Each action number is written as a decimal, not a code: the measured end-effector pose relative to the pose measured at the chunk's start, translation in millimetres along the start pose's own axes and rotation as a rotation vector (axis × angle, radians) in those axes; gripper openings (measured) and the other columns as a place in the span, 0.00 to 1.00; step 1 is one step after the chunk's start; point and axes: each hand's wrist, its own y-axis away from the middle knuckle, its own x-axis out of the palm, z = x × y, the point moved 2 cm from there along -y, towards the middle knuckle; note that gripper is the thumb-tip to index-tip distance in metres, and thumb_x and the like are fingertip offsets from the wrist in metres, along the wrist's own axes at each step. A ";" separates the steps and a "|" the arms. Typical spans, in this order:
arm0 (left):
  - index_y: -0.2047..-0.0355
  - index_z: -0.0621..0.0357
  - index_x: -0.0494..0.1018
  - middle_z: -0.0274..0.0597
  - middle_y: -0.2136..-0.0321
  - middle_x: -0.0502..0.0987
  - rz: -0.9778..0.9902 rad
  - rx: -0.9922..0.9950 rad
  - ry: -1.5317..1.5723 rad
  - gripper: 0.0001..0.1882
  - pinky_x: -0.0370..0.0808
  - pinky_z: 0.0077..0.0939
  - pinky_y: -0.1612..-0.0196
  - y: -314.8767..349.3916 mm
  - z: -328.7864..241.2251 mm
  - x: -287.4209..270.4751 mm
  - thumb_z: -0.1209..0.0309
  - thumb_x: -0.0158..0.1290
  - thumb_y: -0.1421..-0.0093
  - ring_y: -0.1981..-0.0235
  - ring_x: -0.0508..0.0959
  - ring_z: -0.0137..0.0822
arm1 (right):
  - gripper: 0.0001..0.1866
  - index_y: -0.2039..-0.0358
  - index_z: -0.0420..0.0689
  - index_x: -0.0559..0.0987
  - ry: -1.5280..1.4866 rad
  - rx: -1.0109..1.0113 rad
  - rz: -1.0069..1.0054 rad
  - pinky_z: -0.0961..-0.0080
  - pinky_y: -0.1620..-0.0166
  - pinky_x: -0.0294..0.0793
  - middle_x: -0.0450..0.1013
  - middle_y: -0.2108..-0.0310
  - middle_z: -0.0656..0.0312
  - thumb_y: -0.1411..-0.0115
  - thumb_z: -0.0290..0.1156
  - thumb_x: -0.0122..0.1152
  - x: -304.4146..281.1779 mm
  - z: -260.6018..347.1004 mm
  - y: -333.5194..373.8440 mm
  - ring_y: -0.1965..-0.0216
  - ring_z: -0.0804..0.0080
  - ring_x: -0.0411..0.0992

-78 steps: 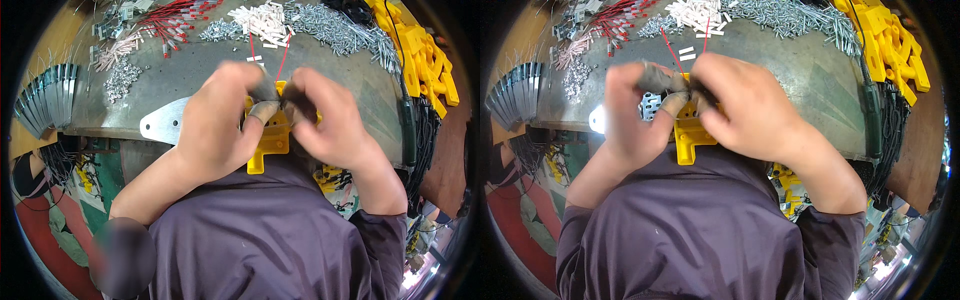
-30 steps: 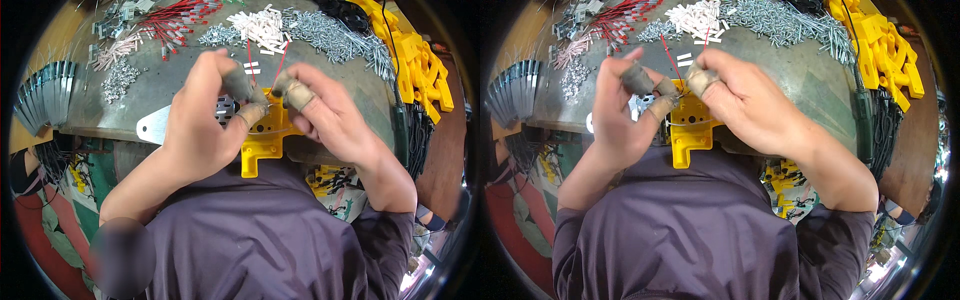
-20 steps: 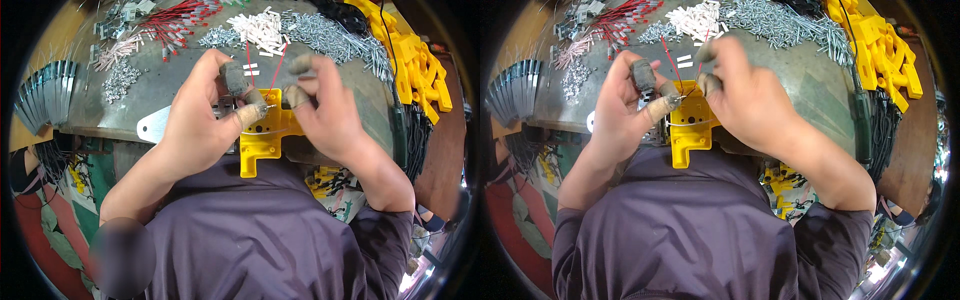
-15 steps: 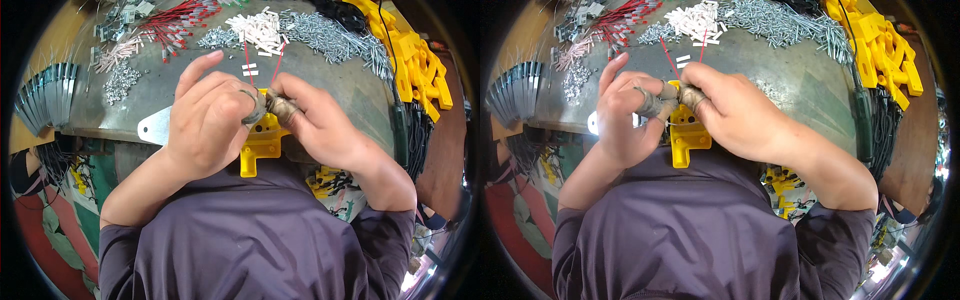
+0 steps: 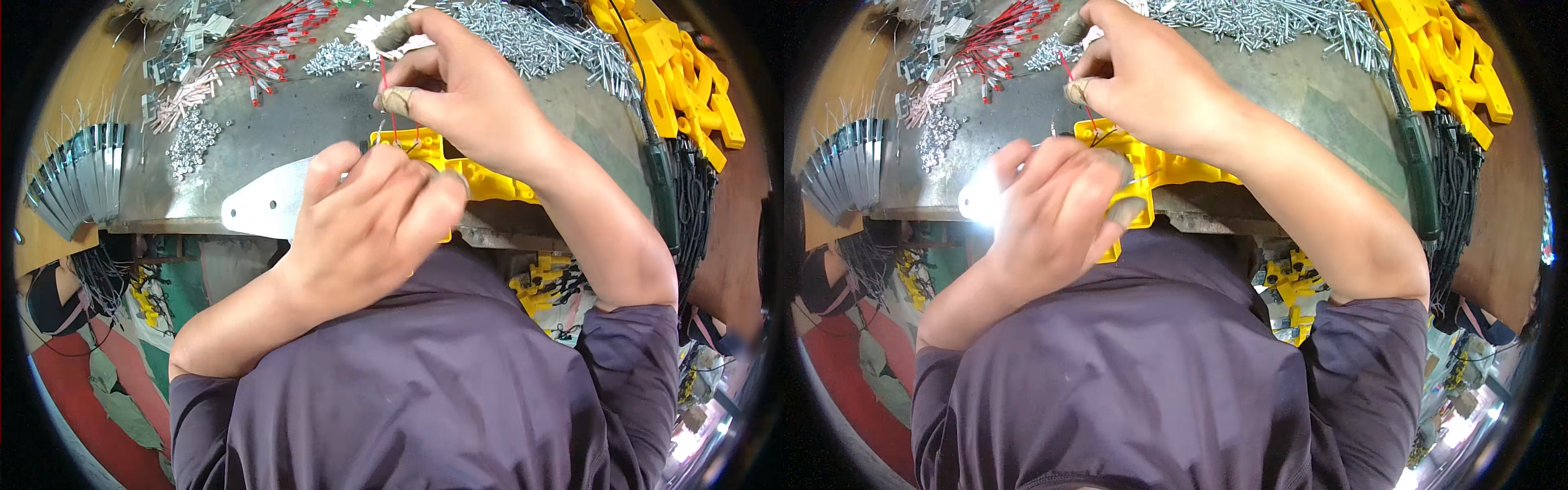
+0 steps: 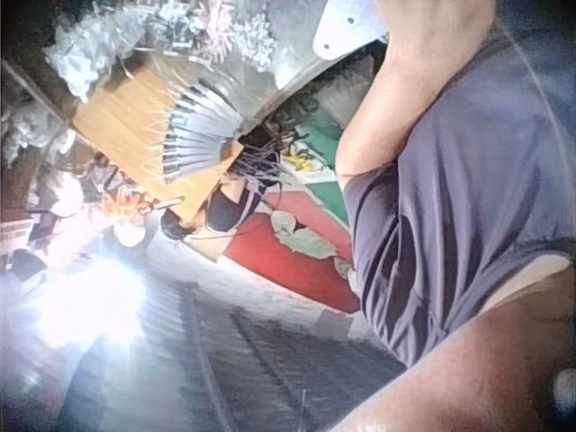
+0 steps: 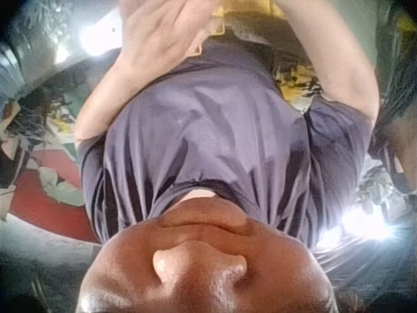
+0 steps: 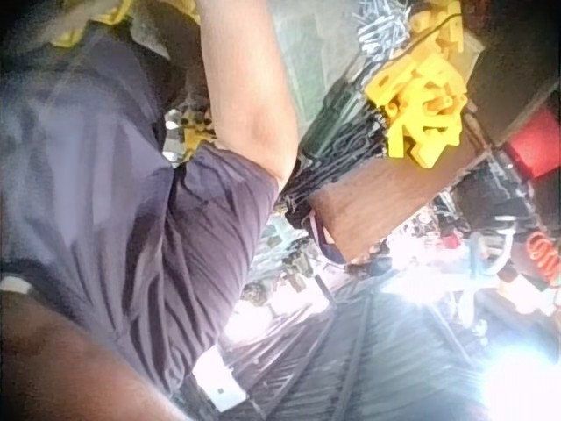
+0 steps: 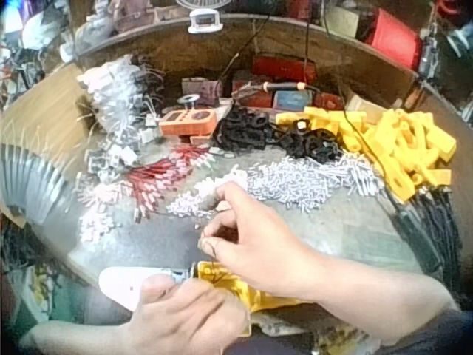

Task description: Assembling the internal wiring and housing components of a yellow handheld industrial tool.

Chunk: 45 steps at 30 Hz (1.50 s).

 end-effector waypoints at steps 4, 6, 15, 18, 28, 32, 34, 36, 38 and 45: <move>0.62 0.58 0.70 0.31 0.70 0.76 0.115 -0.111 0.048 0.20 0.63 0.31 0.60 7.1 16.9 5.4 0.76 0.63 0.56 0.68 0.74 0.33 | 0.22 0.50 0.38 0.64 -0.127 0.054 -0.055 0.79 0.57 0.73 0.76 0.68 0.59 0.44 0.21 0.60 -6.0 3.7 17.1 0.63 0.76 0.74; 0.56 0.62 0.66 0.33 0.69 0.77 -0.089 -0.296 0.197 0.20 0.67 0.28 0.56 8.3 23.3 1.6 0.82 0.60 0.48 0.66 0.75 0.31 | 0.21 0.52 0.35 0.63 -0.232 0.016 -0.117 0.78 0.61 0.72 0.76 0.70 0.59 0.47 0.19 0.54 -0.2 -3.5 28.7 0.66 0.78 0.73; 0.47 0.70 0.56 0.40 0.67 0.80 -0.170 -0.791 0.906 0.25 0.70 0.16 0.57 14.6 38.6 4.1 0.81 0.54 0.41 0.64 0.76 0.24 | 0.28 0.48 0.38 0.60 -0.189 0.081 -0.180 0.80 0.63 0.71 0.75 0.72 0.60 0.48 0.19 0.59 23.3 -6.9 49.9 0.69 0.79 0.72; 0.45 0.71 0.54 0.39 0.67 0.80 -0.151 -0.761 0.859 0.28 0.70 0.17 0.57 14.0 39.2 4.2 0.80 0.55 0.41 0.64 0.76 0.23 | 0.27 0.48 0.39 0.60 -0.184 0.081 -0.185 0.80 0.63 0.73 0.76 0.72 0.60 0.48 0.19 0.59 26.6 -7.8 49.1 0.70 0.77 0.73; 0.46 0.69 0.58 0.40 0.70 0.80 -0.174 -0.710 0.661 0.31 0.74 0.16 0.66 15.4 35.8 4.5 0.81 0.59 0.47 0.70 0.78 0.25 | 0.28 0.48 0.39 0.61 -0.049 0.066 -0.161 0.76 0.62 0.74 0.77 0.71 0.58 0.50 0.20 0.59 25.5 -8.0 51.7 0.70 0.71 0.75; 0.55 0.66 0.65 0.43 0.55 0.71 -0.167 -0.390 0.307 0.24 0.71 0.19 0.65 23.6 34.9 4.4 0.84 0.60 0.52 0.68 0.73 0.29 | 0.32 0.44 0.40 0.59 0.023 0.055 -0.073 0.79 0.56 0.71 0.73 0.64 0.59 0.49 0.17 0.59 18.4 1.8 52.2 0.61 0.75 0.72; 0.57 0.66 0.67 0.44 0.51 0.68 -0.163 -0.310 0.223 0.22 0.71 0.20 0.64 23.3 30.7 3.8 0.85 0.61 0.53 0.68 0.71 0.29 | 0.30 0.45 0.40 0.61 0.090 -0.088 -0.086 0.79 0.54 0.70 0.70 0.58 0.60 0.48 0.17 0.59 10.1 7.1 55.0 0.57 0.76 0.70; 0.52 0.63 0.60 0.43 0.60 0.73 -0.103 -0.195 0.124 0.31 0.70 0.25 0.63 17.4 25.1 0.4 0.88 0.58 0.56 0.64 0.68 0.34 | 0.29 0.45 0.40 0.61 0.179 -0.139 -0.068 0.79 0.54 0.70 0.69 0.59 0.60 0.47 0.17 0.59 7.2 8.9 54.6 0.58 0.76 0.70; 0.51 0.60 0.58 0.39 0.67 0.78 -0.085 -0.119 0.029 0.34 0.65 0.31 0.57 9.7 20.3 -5.8 0.89 0.57 0.58 0.65 0.70 0.36 | 0.24 0.49 0.39 0.66 0.275 -0.212 -0.084 0.79 0.55 0.71 0.68 0.60 0.61 0.48 0.17 0.58 2.8 12.3 55.5 0.59 0.76 0.70; 0.53 0.57 0.62 0.34 0.68 0.78 0.028 -0.077 0.066 0.29 0.56 0.35 0.49 4.7 19.0 -9.9 0.83 0.59 0.56 0.69 0.78 0.36 | 0.15 0.67 0.36 0.71 0.715 -0.463 0.051 0.73 0.70 0.69 0.65 0.72 0.56 0.59 0.14 0.60 -0.3 25.5 55.1 0.72 0.63 0.68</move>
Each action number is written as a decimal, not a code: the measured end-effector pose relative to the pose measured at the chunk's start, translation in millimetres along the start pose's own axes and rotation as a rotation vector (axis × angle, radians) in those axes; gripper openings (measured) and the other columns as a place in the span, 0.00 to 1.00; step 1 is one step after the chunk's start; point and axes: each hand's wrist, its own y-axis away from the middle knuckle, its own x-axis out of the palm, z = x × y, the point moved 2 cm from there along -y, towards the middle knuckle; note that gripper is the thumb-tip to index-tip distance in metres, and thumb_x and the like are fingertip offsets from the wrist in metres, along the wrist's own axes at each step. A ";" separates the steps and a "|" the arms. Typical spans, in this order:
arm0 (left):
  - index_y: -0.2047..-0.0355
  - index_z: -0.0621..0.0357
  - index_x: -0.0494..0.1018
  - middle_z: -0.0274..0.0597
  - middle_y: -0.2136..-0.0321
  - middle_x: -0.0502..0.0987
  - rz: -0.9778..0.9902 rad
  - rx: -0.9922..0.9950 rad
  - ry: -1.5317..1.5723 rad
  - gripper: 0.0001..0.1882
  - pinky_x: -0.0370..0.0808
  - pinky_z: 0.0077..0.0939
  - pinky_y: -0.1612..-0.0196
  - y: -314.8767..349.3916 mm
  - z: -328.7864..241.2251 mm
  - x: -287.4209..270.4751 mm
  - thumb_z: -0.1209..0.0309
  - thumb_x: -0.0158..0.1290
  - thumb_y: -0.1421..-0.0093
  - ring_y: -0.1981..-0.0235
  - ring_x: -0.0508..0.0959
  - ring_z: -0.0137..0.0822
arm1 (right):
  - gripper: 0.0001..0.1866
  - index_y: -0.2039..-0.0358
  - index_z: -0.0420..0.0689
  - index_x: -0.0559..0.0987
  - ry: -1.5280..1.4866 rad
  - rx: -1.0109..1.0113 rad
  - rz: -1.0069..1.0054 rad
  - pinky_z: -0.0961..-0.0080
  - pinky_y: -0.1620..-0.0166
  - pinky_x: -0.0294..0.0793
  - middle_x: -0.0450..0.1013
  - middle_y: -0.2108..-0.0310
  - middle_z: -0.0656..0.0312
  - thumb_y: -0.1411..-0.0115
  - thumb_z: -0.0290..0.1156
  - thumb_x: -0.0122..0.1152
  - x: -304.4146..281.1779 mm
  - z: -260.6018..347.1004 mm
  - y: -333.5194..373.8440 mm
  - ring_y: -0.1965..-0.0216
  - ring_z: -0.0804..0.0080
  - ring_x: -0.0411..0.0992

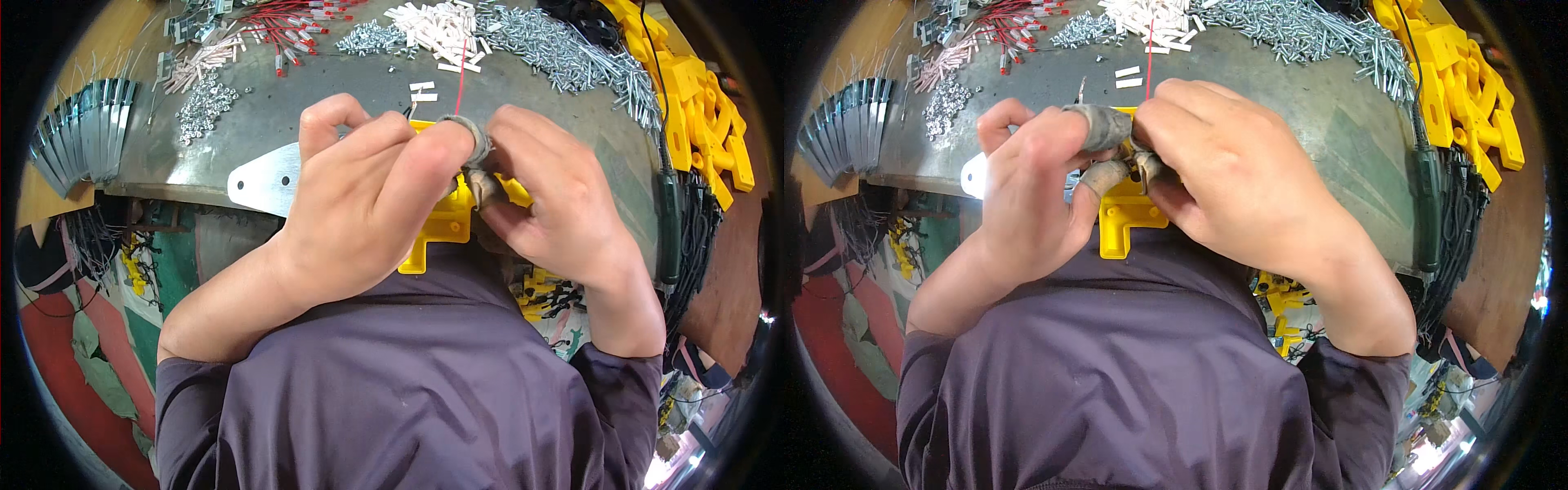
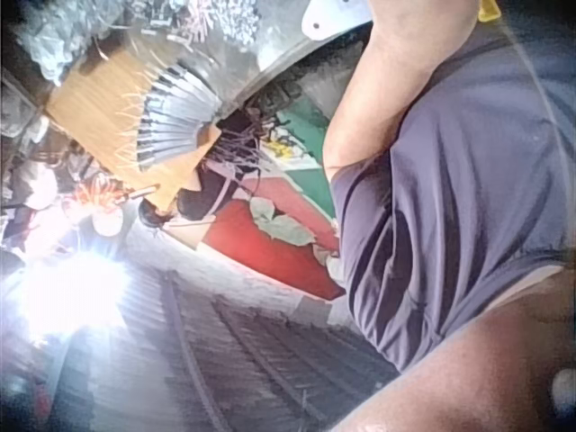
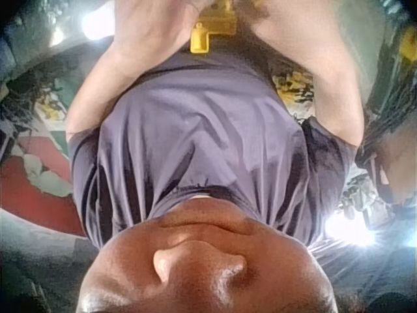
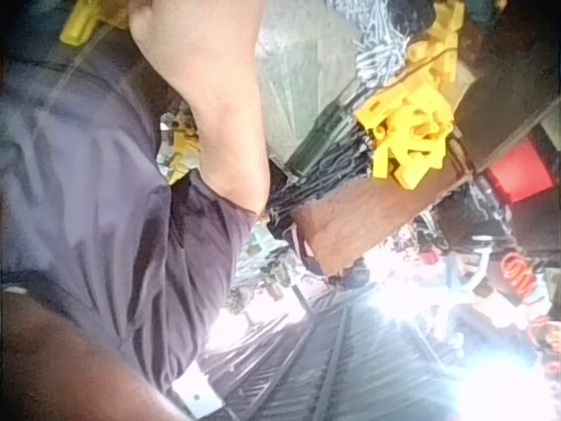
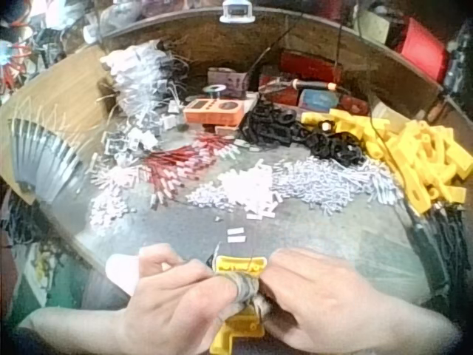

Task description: Assembling the internal wiring and housing components of a yellow handheld industrial tool.

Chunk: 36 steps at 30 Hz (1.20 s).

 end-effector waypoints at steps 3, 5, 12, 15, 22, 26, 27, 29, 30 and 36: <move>0.59 0.57 0.68 0.34 0.68 0.79 -0.011 -0.117 0.051 0.21 0.56 0.35 0.49 -3.7 -2.2 4.1 0.79 0.59 0.54 0.66 0.79 0.35 | 0.13 0.69 0.36 0.69 -0.079 0.050 0.013 0.75 0.70 0.67 0.63 0.74 0.57 0.57 0.14 0.58 1.8 -3.5 2.6 0.74 0.65 0.67; 0.67 0.57 0.73 0.32 0.70 0.80 -0.092 -0.096 0.065 0.13 0.57 0.35 0.48 -2.6 -1.3 6.8 0.77 0.60 0.54 0.67 0.79 0.31 | 0.12 0.68 0.37 0.69 -0.156 0.116 0.025 0.76 0.70 0.68 0.64 0.74 0.59 0.55 0.14 0.58 5.9 -5.0 5.0 0.74 0.68 0.67; 0.71 0.59 0.74 0.36 0.73 0.77 -0.183 -0.008 0.050 0.10 0.63 0.34 0.49 10.6 7.1 12.6 0.81 0.61 0.56 0.65 0.77 0.34 | 0.08 0.67 0.40 0.69 -0.698 0.607 0.080 0.71 0.72 0.68 0.68 0.75 0.57 0.49 0.22 0.54 17.0 -6.3 8.8 0.75 0.66 0.68; 0.61 0.57 0.67 0.36 0.70 0.76 -0.156 -0.098 0.185 0.22 0.65 0.40 0.55 7.8 10.8 12.9 0.79 0.61 0.58 0.74 0.75 0.37 | 0.07 0.66 0.41 0.69 -0.233 0.232 0.035 0.71 0.72 0.68 0.68 0.74 0.58 0.47 0.24 0.54 12.4 -3.3 5.4 0.74 0.67 0.68; 0.58 0.60 0.58 0.38 0.70 0.71 -0.087 -0.141 0.231 0.25 0.71 0.23 0.59 9.6 12.6 5.7 0.87 0.57 0.51 0.67 0.75 0.31 | 0.11 0.63 0.41 0.68 -0.401 0.364 -0.173 0.65 0.71 0.71 0.67 0.74 0.58 0.47 0.25 0.55 20.1 -6.6 5.5 0.73 0.60 0.68; 0.59 0.58 0.58 0.36 0.70 0.72 -0.080 -0.325 0.440 0.24 0.64 0.32 0.48 5.8 7.0 7.2 0.86 0.58 0.51 0.67 0.76 0.29 | 0.15 0.61 0.43 0.68 0.074 -0.083 -0.017 0.64 0.72 0.71 0.69 0.75 0.55 0.51 0.23 0.58 16.2 -5.0 8.8 0.75 0.52 0.69; 0.59 0.57 0.58 0.35 0.70 0.72 -0.070 -0.533 0.700 0.24 0.60 0.37 0.45 5.5 8.5 10.9 0.85 0.58 0.51 0.67 0.76 0.28 | 0.15 0.61 0.43 0.69 0.085 -0.136 -0.074 0.64 0.74 0.71 0.69 0.75 0.56 0.50 0.25 0.58 16.5 -13.0 11.5 0.75 0.53 0.69; 0.59 0.57 0.58 0.33 0.70 0.72 -0.105 -0.436 0.599 0.24 0.57 0.39 0.43 5.1 8.4 11.5 0.85 0.58 0.51 0.68 0.76 0.28 | 0.10 0.61 0.43 0.69 0.030 0.188 -0.215 0.69 0.75 0.71 0.68 0.75 0.57 0.44 0.27 0.54 19.9 -16.3 17.2 0.76 0.58 0.69; 0.58 0.57 0.59 0.32 0.71 0.73 -0.140 -0.351 0.487 0.23 0.53 0.41 0.41 7.6 9.1 9.3 0.84 0.58 0.51 0.69 0.76 0.27 | 0.10 0.61 0.43 0.69 0.021 0.180 -0.210 0.69 0.75 0.71 0.68 0.75 0.57 0.44 0.27 0.54 13.7 -12.9 13.2 0.76 0.58 0.69; 0.59 0.57 0.60 0.31 0.73 0.74 -0.080 -0.084 0.132 0.23 0.54 0.39 0.42 3.4 3.6 7.5 0.84 0.58 0.51 0.70 0.76 0.27 | 0.06 0.63 0.43 0.68 0.065 -0.042 0.075 0.72 0.73 0.70 0.67 0.76 0.56 0.42 0.26 0.51 13.7 -0.6 13.2 0.78 0.62 0.65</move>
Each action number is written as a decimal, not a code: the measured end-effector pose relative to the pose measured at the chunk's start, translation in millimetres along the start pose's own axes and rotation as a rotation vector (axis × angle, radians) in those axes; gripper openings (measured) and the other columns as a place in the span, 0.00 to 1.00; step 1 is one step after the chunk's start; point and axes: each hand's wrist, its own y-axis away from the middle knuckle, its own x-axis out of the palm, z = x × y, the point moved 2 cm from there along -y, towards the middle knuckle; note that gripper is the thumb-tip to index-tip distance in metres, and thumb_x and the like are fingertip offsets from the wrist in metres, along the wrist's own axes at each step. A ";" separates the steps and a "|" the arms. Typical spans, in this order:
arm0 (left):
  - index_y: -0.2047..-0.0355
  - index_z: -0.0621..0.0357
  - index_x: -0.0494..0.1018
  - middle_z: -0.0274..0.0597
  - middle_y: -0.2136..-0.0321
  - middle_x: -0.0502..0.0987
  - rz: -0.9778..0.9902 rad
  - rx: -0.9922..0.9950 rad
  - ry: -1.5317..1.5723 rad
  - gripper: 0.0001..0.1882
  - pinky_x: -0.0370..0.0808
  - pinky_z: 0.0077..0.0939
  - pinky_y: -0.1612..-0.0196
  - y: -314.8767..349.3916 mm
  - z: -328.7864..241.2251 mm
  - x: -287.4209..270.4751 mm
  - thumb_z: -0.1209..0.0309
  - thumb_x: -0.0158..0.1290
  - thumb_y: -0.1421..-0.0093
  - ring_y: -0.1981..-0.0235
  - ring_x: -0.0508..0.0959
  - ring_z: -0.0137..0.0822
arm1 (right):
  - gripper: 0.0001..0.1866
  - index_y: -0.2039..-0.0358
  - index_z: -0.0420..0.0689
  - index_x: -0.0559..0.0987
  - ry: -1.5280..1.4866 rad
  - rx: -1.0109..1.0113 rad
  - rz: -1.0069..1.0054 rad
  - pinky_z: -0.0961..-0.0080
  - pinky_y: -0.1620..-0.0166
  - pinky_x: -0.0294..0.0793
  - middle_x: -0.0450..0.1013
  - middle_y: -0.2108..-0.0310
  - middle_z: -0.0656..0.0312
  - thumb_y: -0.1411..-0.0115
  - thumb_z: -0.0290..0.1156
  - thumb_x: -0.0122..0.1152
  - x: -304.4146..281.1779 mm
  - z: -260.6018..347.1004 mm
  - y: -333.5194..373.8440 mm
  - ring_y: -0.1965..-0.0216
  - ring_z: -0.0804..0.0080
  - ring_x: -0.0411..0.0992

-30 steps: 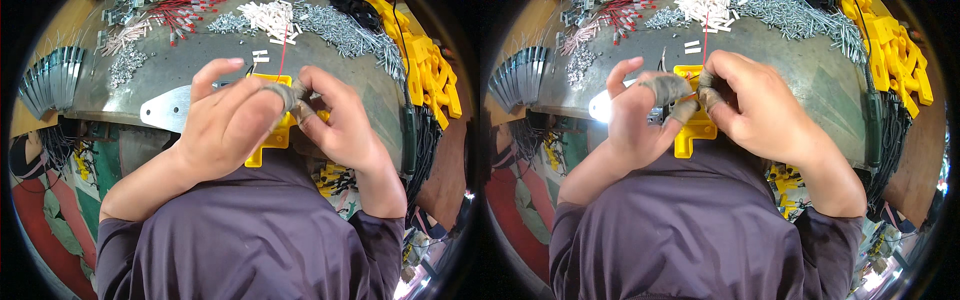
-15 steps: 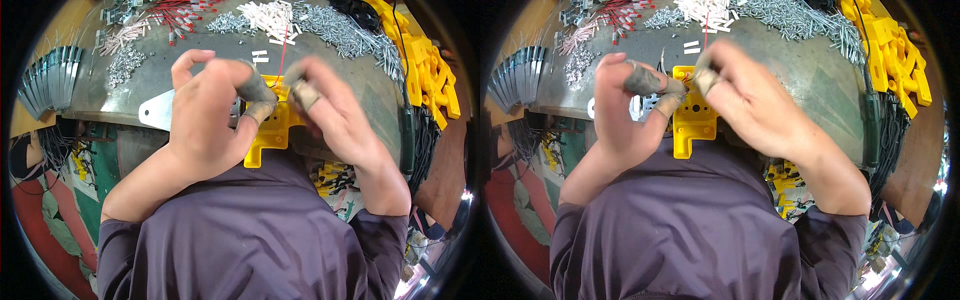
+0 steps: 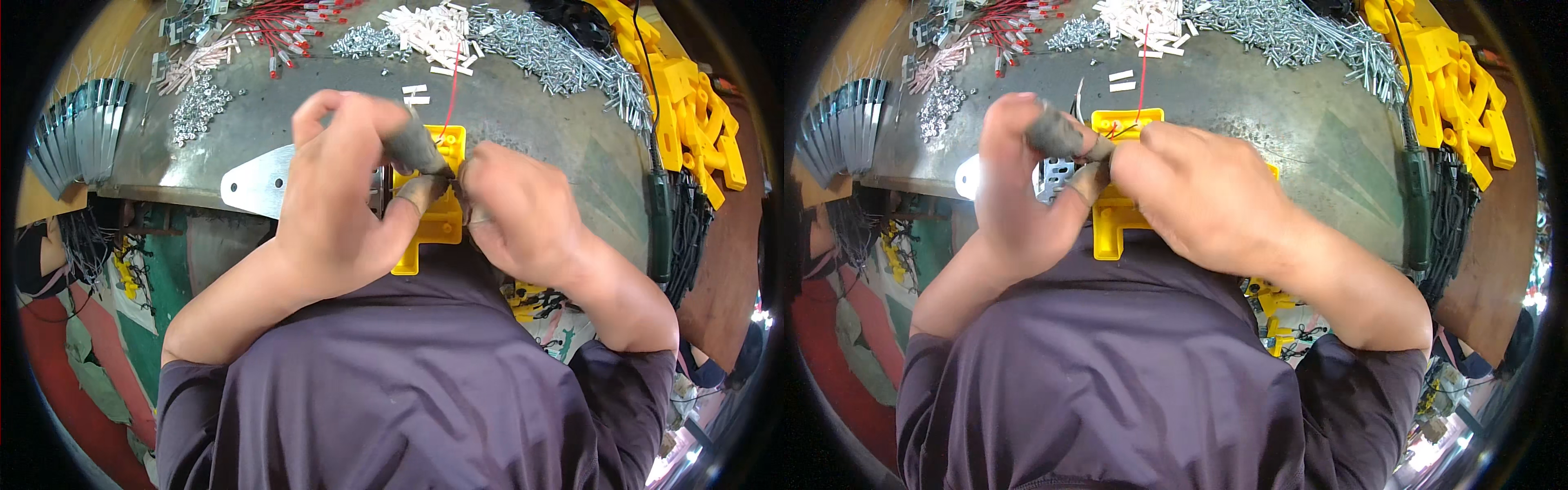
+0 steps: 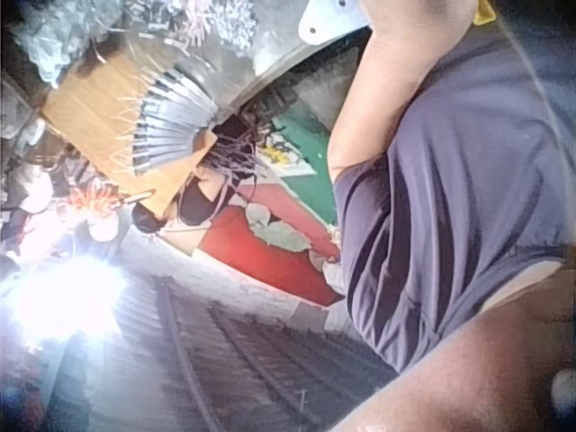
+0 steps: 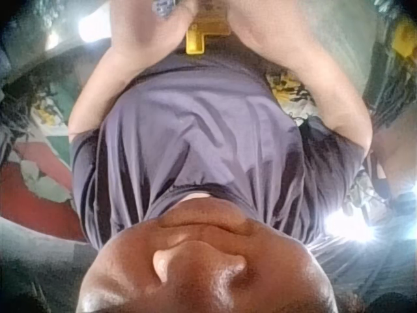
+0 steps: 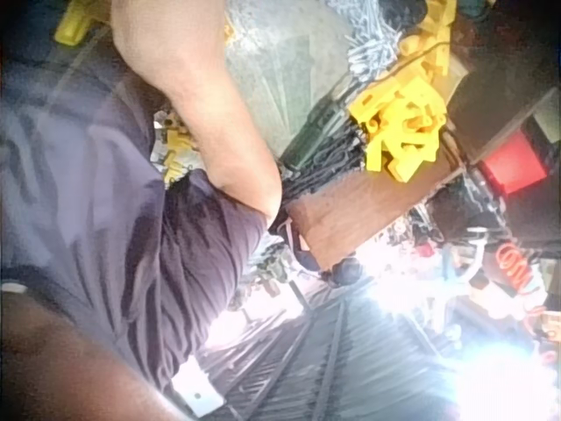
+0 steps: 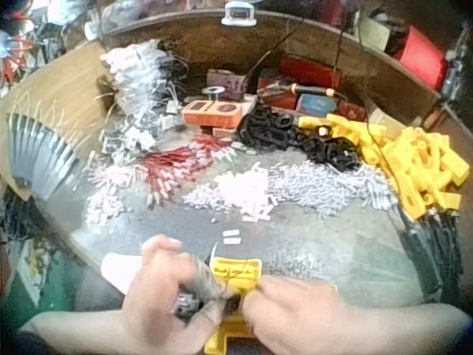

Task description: Assembling the internal wiring and housing components of a yellow handheld industrial tool.

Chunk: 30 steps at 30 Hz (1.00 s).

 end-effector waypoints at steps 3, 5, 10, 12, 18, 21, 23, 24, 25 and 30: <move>0.63 0.53 0.65 0.27 0.73 0.74 -0.180 -0.504 0.652 0.22 0.61 0.43 0.49 5.1 5.4 6.8 0.82 0.60 0.57 0.73 0.74 0.31 | 0.07 0.64 0.44 0.67 -0.020 0.125 -0.256 0.69 0.75 0.70 0.68 0.77 0.56 0.43 0.26 0.53 5.7 -12.0 -2.4 0.81 0.60 0.65; 0.63 0.53 0.65 0.27 0.73 0.75 -0.159 -0.242 0.317 0.22 0.61 0.44 0.48 2.3 8.3 0.6 0.82 0.60 0.57 0.73 0.74 0.31 | 0.08 0.63 0.44 0.67 -0.645 0.503 -0.028 0.72 0.76 0.68 0.66 0.79 0.56 0.43 0.24 0.54 -8.2 -11.4 -5.7 0.82 0.60 0.65; 0.63 0.56 0.65 0.31 0.71 0.75 -0.145 -0.170 0.207 0.22 0.65 0.39 0.50 2.2 0.2 0.0 0.84 0.59 0.57 0.70 0.75 0.33 | 0.10 0.62 0.42 0.69 -0.221 0.168 -0.076 0.72 0.73 0.71 0.67 0.78 0.56 0.45 0.18 0.55 4.8 4.5 1.5 0.79 0.71 0.70; 0.62 0.58 0.65 0.35 0.70 0.74 -0.149 -0.411 0.443 0.22 0.70 0.30 0.55 3.2 0.4 2.5 0.85 0.60 0.57 0.65 0.73 0.35 | 0.09 0.63 0.42 0.69 -0.017 -0.022 -0.022 0.72 0.72 0.71 0.66 0.79 0.58 0.44 0.18 0.55 -2.7 0.4 0.2 0.78 0.77 0.68; 0.64 0.57 0.66 0.36 0.72 0.74 -0.059 0.078 -0.096 0.24 0.65 0.44 0.49 3.7 1.5 -5.5 0.83 0.61 0.61 0.68 0.76 0.38 | 0.14 0.52 0.45 0.65 -1.348 1.025 0.330 0.86 0.77 0.59 0.62 0.80 0.69 0.39 0.22 0.47 -12.5 5.0 -6.4 0.81 0.82 0.60; 0.62 0.56 0.66 0.38 0.69 0.74 -0.128 0.004 -0.010 0.23 0.60 0.50 0.45 1.1 4.6 7.0 0.82 0.60 0.59 0.66 0.76 0.41 | 0.15 0.57 0.47 0.68 -0.500 0.403 -0.035 0.69 0.72 0.72 0.69 0.74 0.56 0.47 0.23 0.51 14.6 -2.8 7.7 0.73 0.61 0.72; 0.62 0.57 0.64 0.39 0.68 0.71 -0.012 -0.144 0.153 0.19 0.53 0.47 0.40 1.9 2.8 5.5 0.83 0.55 0.54 0.63 0.73 0.37 | 0.07 0.65 0.49 0.68 -0.031 0.015 0.091 0.62 0.73 0.73 0.69 0.74 0.57 0.45 0.31 0.52 -1.7 -1.7 11.3 0.71 0.57 0.73; 0.52 0.65 0.61 0.41 0.64 0.70 0.062 -0.086 0.066 0.26 0.52 0.44 0.36 1.3 1.1 -1.0 0.84 0.56 0.52 0.58 0.71 0.34 | 0.07 0.63 0.51 0.70 0.050 -0.012 0.028 0.61 0.76 0.72 0.67 0.75 0.58 0.44 0.32 0.50 -7.8 -1.4 12.0 0.72 0.59 0.74; 0.52 0.65 0.61 0.42 0.64 0.70 0.120 -0.049 -0.043 0.26 0.53 0.43 0.37 2.5 1.7 -3.7 0.82 0.56 0.52 0.59 0.71 0.36 | 0.08 0.62 0.52 0.70 0.118 0.037 -0.009 0.61 0.76 0.72 0.69 0.74 0.58 0.44 0.32 0.50 -13.0 -5.7 15.7 0.72 0.59 0.74; 0.50 0.66 0.55 0.55 0.53 0.67 0.029 -0.032 -0.101 0.33 0.58 0.47 0.41 8.4 2.7 -4.9 0.71 0.60 0.51 0.52 0.69 0.48 | 0.14 0.61 0.44 0.75 0.654 0.871 -0.193 0.62 0.62 0.75 0.75 0.68 0.50 0.46 0.37 0.58 -98.2 -92.2 97.9 0.62 0.54 0.75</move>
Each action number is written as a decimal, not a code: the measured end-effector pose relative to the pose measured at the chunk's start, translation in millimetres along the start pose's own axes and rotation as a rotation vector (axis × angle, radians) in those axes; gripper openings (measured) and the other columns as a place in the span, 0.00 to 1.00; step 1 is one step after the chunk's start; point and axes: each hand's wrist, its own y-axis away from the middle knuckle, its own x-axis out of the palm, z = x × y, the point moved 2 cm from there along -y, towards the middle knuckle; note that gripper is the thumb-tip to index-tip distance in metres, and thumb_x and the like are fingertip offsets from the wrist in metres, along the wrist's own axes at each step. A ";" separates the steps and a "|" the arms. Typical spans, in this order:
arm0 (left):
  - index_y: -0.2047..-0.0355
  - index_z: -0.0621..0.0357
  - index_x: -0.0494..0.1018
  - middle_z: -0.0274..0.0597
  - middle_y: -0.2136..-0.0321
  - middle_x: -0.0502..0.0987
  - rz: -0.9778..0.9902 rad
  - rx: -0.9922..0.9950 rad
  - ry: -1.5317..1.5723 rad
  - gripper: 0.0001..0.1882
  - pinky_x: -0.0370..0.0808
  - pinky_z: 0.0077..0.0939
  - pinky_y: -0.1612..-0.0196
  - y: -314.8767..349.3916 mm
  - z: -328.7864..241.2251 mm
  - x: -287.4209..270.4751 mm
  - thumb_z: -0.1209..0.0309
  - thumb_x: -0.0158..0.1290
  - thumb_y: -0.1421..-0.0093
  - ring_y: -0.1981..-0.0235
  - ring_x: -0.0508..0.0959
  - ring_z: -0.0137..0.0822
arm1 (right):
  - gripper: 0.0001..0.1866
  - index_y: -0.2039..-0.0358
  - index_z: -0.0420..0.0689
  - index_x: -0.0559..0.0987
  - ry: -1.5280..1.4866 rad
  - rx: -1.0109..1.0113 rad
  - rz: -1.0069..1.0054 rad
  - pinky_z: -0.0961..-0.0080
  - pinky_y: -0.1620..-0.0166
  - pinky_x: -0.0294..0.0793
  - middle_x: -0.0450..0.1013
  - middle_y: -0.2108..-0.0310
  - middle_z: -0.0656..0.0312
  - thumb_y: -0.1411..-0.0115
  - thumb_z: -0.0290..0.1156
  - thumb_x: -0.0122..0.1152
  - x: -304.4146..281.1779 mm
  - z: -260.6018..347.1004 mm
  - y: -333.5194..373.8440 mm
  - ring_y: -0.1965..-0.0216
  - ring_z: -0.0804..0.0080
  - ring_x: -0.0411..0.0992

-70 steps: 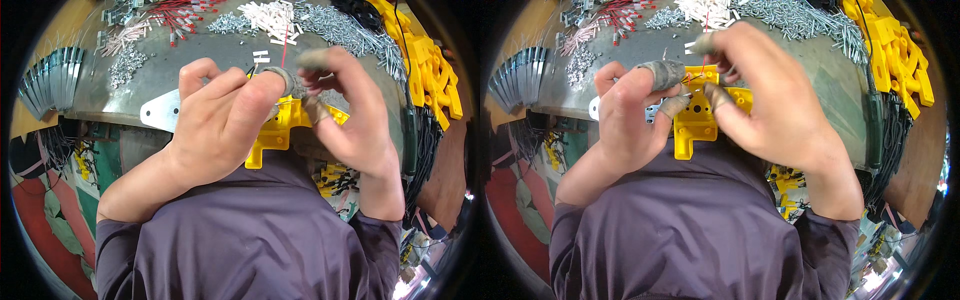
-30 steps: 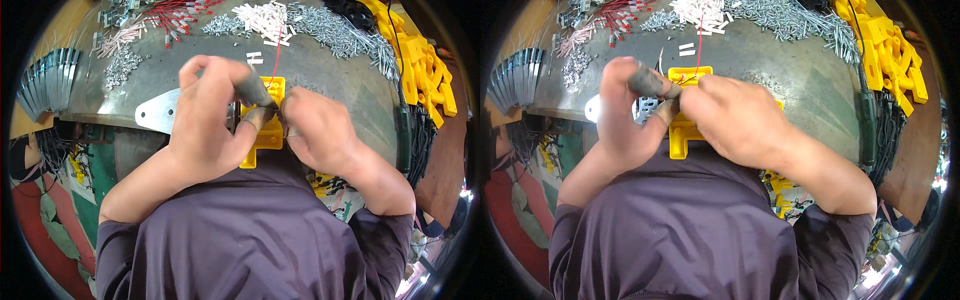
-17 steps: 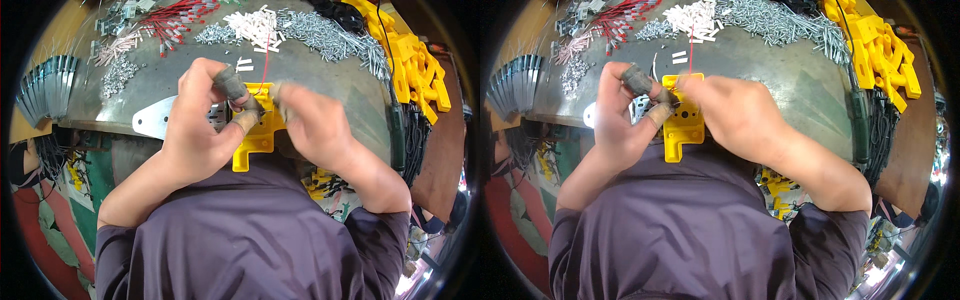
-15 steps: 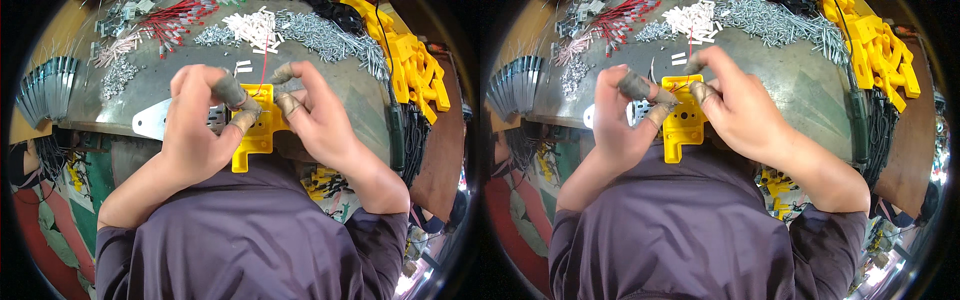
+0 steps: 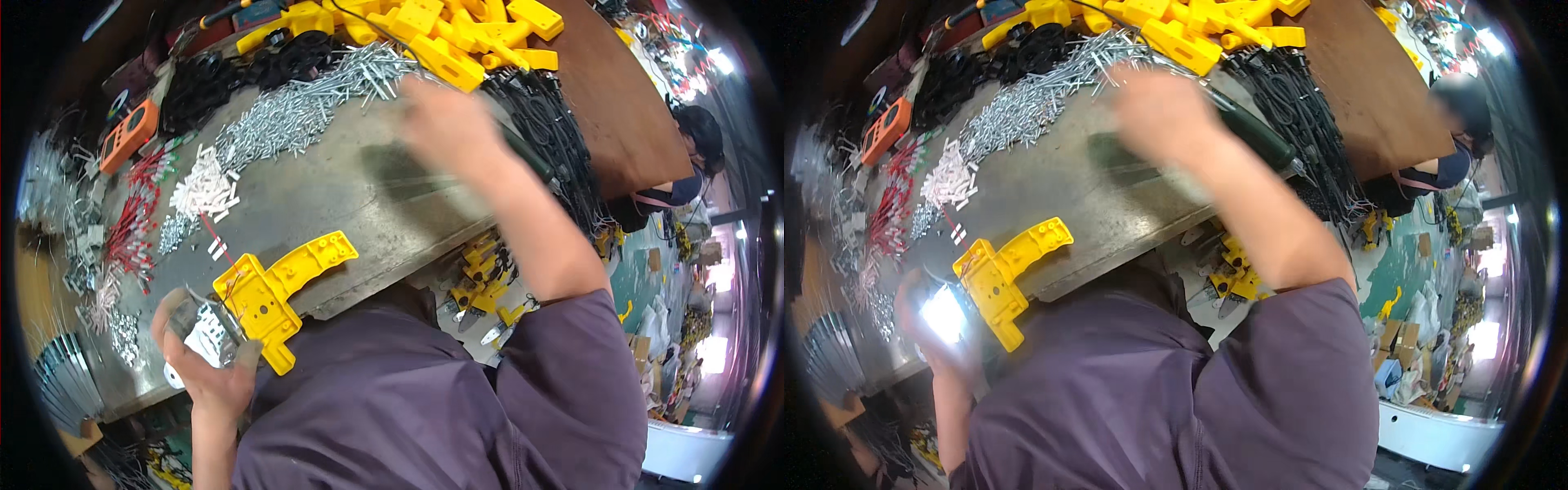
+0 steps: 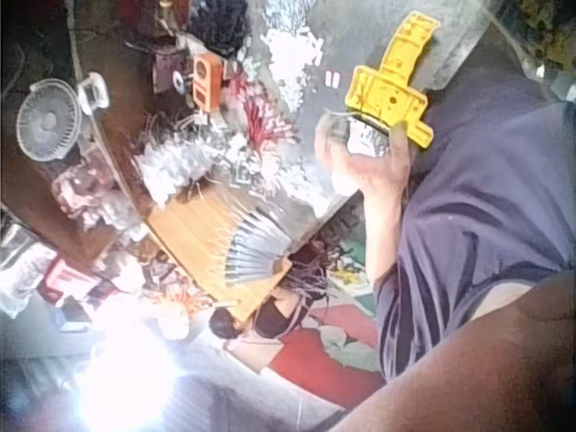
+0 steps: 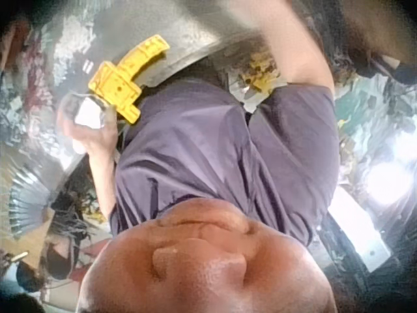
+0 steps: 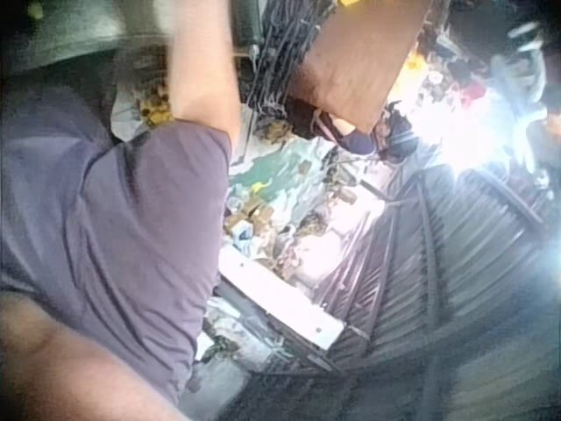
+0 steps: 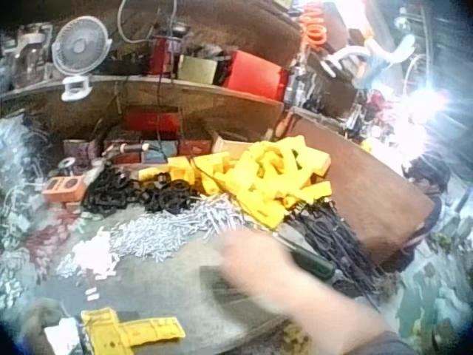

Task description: Assembling the internal wiring and housing components of a yellow handheld industrial tool.

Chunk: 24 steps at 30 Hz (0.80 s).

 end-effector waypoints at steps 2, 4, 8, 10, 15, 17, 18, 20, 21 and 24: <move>0.47 0.68 0.53 0.60 0.49 0.63 -0.083 0.037 -0.065 0.36 0.62 0.47 0.43 8.7 14.0 -0.3 0.63 0.60 0.47 0.49 0.67 0.52 | 0.19 0.60 0.39 0.74 0.071 0.413 -0.088 0.59 0.55 0.72 0.75 0.65 0.46 0.44 0.42 0.60 -28.0 -86.6 11.8 0.58 0.49 0.73; 0.43 0.69 0.50 0.64 0.45 0.56 0.114 0.020 -0.103 0.43 0.66 0.43 0.47 13.4 28.1 0.4 0.43 0.51 0.43 0.47 0.64 0.55 | 0.21 0.59 0.41 0.73 0.401 0.486 -0.059 0.58 0.54 0.71 0.73 0.61 0.48 0.49 0.39 0.66 -41.0 -173.6 51.4 0.57 0.49 0.71; 0.41 0.68 0.50 0.65 0.45 0.57 0.123 -0.081 -0.038 0.47 0.67 0.42 0.49 17.0 31.8 6.0 0.35 0.43 0.43 0.49 0.66 0.56 | 0.21 0.60 0.42 0.72 0.385 0.484 0.026 0.55 0.51 0.69 0.71 0.54 0.51 0.51 0.39 0.68 -32.5 -197.3 84.5 0.51 0.51 0.69; 0.41 0.67 0.49 0.65 0.44 0.57 0.169 -0.123 -0.037 0.47 0.67 0.43 0.48 19.9 39.4 0.3 0.36 0.43 0.42 0.48 0.66 0.56 | 0.20 0.60 0.42 0.71 0.283 0.531 -0.031 0.55 0.52 0.69 0.72 0.57 0.49 0.49 0.38 0.65 -34.1 -198.5 88.9 0.53 0.49 0.70; 0.36 0.61 0.45 0.65 0.40 0.54 0.134 -0.036 -0.193 0.45 0.58 0.47 0.39 27.0 74.4 -18.9 0.38 0.43 0.40 0.40 0.61 0.59 | 0.15 0.58 0.43 0.68 -0.010 0.506 -0.459 0.60 0.58 0.72 0.75 0.67 0.45 0.42 0.35 0.59 -67.6 -180.9 87.2 0.62 0.48 0.74; 0.36 0.60 0.45 0.63 0.40 0.54 0.043 0.025 -0.105 0.46 0.58 0.48 0.38 9.7 58.3 -25.1 0.39 0.43 0.40 0.40 0.61 0.58 | 0.13 0.59 0.41 0.68 -0.354 0.329 -0.668 0.68 0.64 0.72 0.74 0.70 0.54 0.40 0.32 0.58 -90.3 -160.7 79.7 0.70 0.61 0.74; 0.35 0.59 0.44 0.62 0.40 0.54 -0.053 0.072 -0.026 0.46 0.57 0.48 0.38 3.4 46.2 -28.5 0.39 0.44 0.41 0.40 0.61 0.57 | 0.11 0.60 0.41 0.69 -0.676 0.252 -0.712 0.73 0.67 0.71 0.73 0.72 0.59 0.39 0.31 0.58 -97.0 -142.7 65.6 0.74 0.69 0.72; 0.34 0.57 0.42 0.59 0.39 0.53 0.043 0.086 0.184 0.51 0.61 0.47 0.39 -22.2 18.4 -25.1 0.44 0.55 0.46 0.39 0.59 0.52 | 0.11 0.60 0.40 0.69 -1.074 -0.063 -0.651 0.82 0.73 0.67 0.70 0.75 0.64 0.38 0.31 0.58 -119.1 -78.7 39.2 0.76 0.80 0.67; 0.34 0.56 0.42 0.58 0.38 0.51 0.171 0.057 0.196 0.53 0.63 0.46 0.40 -38.2 -3.3 -23.1 0.46 0.60 0.49 0.38 0.59 0.51 | 0.09 0.59 0.39 0.71 -1.339 -0.147 -0.668 0.83 0.72 0.68 0.71 0.72 0.64 0.38 0.27 0.56 -128.0 -42.5 32.2 0.76 0.80 0.68; 0.34 0.64 0.35 0.57 0.37 0.49 0.427 0.038 0.692 0.62 0.67 0.44 0.43 -58.2 -62.5 29.1 0.51 0.66 0.54 0.36 0.57 0.45 | 0.17 0.57 0.38 0.72 -1.788 -0.146 -0.593 0.74 0.64 0.75 0.73 0.69 0.58 0.40 0.37 0.61 -145.8 50.3 25.2 0.66 0.73 0.73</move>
